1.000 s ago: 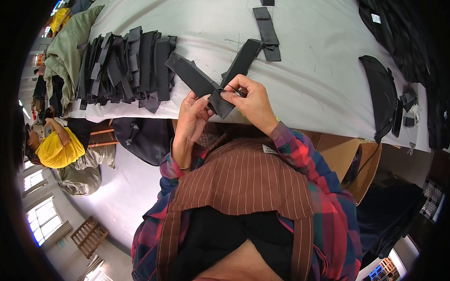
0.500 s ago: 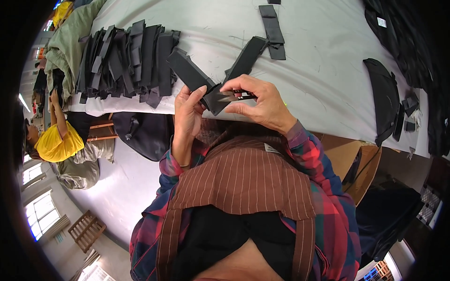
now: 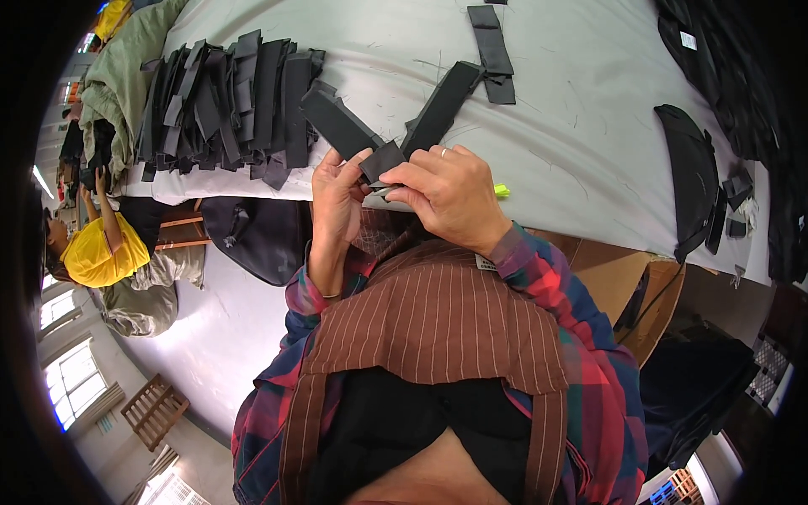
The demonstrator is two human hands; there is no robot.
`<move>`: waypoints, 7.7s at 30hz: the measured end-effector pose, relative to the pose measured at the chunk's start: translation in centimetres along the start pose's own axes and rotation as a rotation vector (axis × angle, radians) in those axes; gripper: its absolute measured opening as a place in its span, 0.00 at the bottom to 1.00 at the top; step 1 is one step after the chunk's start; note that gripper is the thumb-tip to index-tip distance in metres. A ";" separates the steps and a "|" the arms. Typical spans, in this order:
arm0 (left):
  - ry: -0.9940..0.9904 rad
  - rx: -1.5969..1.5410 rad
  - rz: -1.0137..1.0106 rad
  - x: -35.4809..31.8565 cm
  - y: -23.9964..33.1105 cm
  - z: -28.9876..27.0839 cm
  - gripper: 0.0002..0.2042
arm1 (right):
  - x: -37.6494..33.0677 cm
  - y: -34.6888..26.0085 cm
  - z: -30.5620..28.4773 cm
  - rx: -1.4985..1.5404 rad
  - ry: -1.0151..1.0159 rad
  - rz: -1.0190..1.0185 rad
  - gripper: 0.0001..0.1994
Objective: Trim excess material and loose threads from black fabric straps using a pair of snips.
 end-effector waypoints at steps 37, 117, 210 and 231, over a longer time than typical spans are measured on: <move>-0.128 -0.041 -0.049 -0.6 0.2 1.1 0.19 | -0.1 1.2 -1.3 0.108 -0.045 0.064 0.07; -0.274 -0.049 -0.096 -1.8 0.7 3.1 0.12 | 2.8 2.0 -1.6 -0.175 0.132 -0.122 0.09; -0.057 -0.197 0.021 -2.9 1.5 2.8 0.08 | -2.0 1.3 -0.8 0.451 0.260 0.454 0.08; -0.014 -0.053 0.055 -2.8 1.8 2.7 0.11 | 0.4 -0.5 -2.9 -0.031 -0.015 0.022 0.05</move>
Point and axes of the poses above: each hand's wrist, its own x-axis towards the middle knuckle, its own z-axis out of the palm, y = z × x, the point moved 6 cm from there along x, towards the middle knuckle, and after that the axes turned 5 degrees about y, right-handed, at the moved point
